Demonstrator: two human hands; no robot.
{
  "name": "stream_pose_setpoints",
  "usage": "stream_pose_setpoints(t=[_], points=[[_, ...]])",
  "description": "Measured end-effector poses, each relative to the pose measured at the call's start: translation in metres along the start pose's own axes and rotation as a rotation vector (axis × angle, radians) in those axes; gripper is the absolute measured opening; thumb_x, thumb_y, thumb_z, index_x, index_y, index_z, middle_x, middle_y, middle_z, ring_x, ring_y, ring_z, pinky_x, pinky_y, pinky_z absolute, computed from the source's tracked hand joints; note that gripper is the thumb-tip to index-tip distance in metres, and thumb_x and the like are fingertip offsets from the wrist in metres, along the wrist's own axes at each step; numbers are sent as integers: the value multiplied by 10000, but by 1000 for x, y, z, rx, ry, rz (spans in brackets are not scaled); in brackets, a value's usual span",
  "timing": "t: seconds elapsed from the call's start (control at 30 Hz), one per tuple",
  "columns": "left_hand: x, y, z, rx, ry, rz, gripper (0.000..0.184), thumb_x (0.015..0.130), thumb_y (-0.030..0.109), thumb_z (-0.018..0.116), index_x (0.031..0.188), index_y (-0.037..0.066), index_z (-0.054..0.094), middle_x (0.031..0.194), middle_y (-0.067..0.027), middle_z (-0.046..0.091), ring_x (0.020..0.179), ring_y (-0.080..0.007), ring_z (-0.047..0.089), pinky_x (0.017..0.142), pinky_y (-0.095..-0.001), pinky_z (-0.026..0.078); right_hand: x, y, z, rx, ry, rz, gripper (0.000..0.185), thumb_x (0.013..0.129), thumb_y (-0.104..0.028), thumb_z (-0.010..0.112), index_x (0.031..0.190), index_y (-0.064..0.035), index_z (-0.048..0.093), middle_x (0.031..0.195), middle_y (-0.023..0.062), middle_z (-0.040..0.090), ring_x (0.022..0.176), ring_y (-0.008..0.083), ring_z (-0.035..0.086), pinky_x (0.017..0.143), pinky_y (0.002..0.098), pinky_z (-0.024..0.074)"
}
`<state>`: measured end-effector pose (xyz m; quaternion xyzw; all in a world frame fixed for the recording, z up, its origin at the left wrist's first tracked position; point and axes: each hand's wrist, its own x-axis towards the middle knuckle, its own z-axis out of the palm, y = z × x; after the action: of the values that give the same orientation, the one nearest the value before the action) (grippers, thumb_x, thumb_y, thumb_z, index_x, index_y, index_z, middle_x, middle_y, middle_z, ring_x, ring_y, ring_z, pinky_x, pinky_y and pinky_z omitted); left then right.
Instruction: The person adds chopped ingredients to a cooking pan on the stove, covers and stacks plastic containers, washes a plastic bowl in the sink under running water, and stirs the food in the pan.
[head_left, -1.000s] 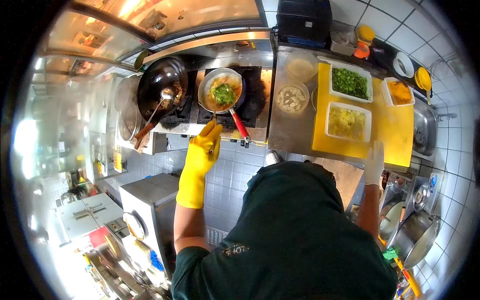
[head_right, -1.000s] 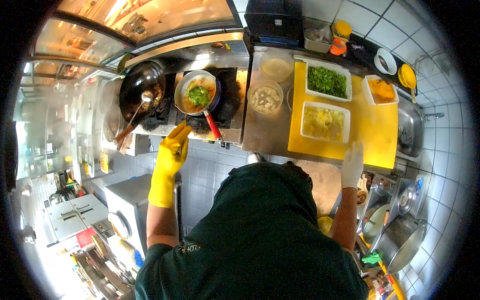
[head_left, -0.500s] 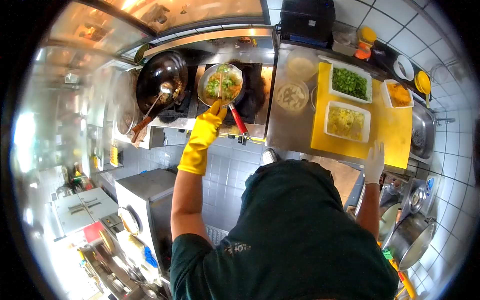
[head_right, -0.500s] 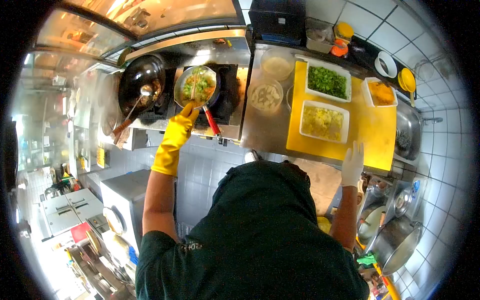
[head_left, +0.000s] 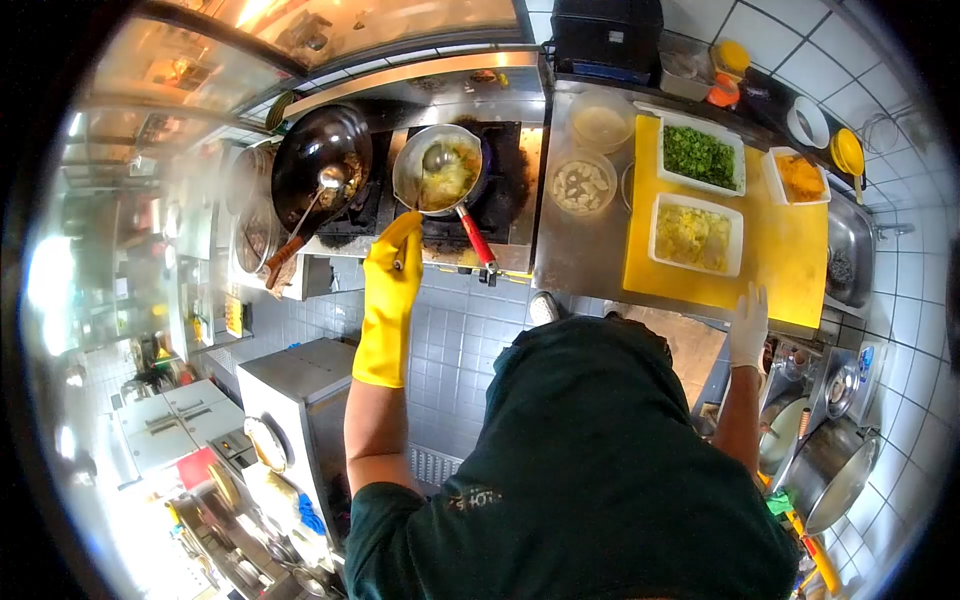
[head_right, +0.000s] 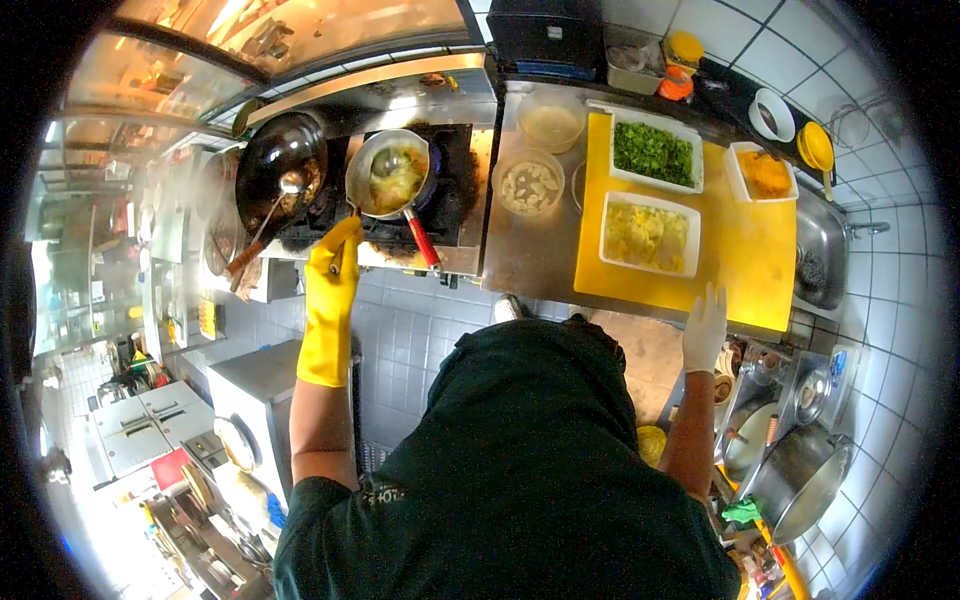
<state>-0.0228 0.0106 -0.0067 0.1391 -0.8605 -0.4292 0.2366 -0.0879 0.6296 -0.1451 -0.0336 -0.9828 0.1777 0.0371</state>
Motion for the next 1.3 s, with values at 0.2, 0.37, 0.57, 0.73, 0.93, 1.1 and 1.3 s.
stream_pose_setpoints(t=[0.2, 0.37, 0.57, 0.73, 0.93, 1.1, 1.3], points=[[3, -57, 37, 406, -176, 319, 324, 953, 42, 647, 1268, 86, 705, 1331, -250, 663, 1124, -431, 691, 936, -442, 582, 12, -6, -2, 27, -16, -29, 442, 1095, -273, 498, 1468, -43, 558, 1582, 267, 437, 1443, 427, 447, 1175, 481, 393], [-6, -22, 10, 477, -401, 330, 318, 926, 24, 655, 1233, 96, 700, 1335, -217, 663, 1063, -433, 698, 870, -450, 600, 10, 1, -8, 20, -16, -4, 445, 1093, -272, 495, 1468, -41, 558, 1583, 268, 434, 1442, 430, 446, 1177, 483, 389], [-9, 42, -45, 280, -339, 235, 299, 905, -46, 682, 1181, 53, 740, 1201, -208, 735, 1055, -361, 737, 906, -368, 584, -6, 9, -3, 18, -44, 41, 440, 1085, -249, 505, 1458, -22, 558, 1580, 278, 432, 1438, 437, 449, 1178, 490, 385], [-18, -23, -19, 13, -162, -94, 237, 923, -61, 682, 1142, -3, 752, 1095, -193, 768, 1036, -293, 747, 912, -353, 570, -11, 13, 8, -6, -26, -58, 429, 1074, -228, 530, 1437, -2, 565, 1569, 291, 439, 1433, 442, 454, 1174, 492, 390], [-2, -41, 12, 327, -59, 335, 263, 948, -12, 646, 1186, 62, 729, 1206, -207, 725, 1025, -385, 730, 874, -368, 589, -2, 11, -7, -27, 26, -21, 429, 1067, -233, 548, 1434, -10, 573, 1565, 274, 454, 1417, 443, 473, 1165, 492, 403], [0, -67, 28, 646, -320, 296, 265, 955, 82, 637, 1213, 100, 694, 1324, -224, 668, 1025, -411, 716, 834, -443, 606, 0, 21, 5, -99, -57, -37, 462, 1061, -218, 544, 1486, -38, 527, 1592, 246, 435, 1457, 406, 437, 1201, 497, 359], [-14, 23, 11, 559, -331, 401, 314, 912, 28, 636, 1215, 71, 709, 1295, -216, 689, 990, -425, 723, 813, -452, 606, -14, 50, 27, -207, 54, -118, 489, 1047, -250, 552, 1484, -33, 515, 1581, 257, 438, 1423, 435, 472, 1163, 493, 415]])
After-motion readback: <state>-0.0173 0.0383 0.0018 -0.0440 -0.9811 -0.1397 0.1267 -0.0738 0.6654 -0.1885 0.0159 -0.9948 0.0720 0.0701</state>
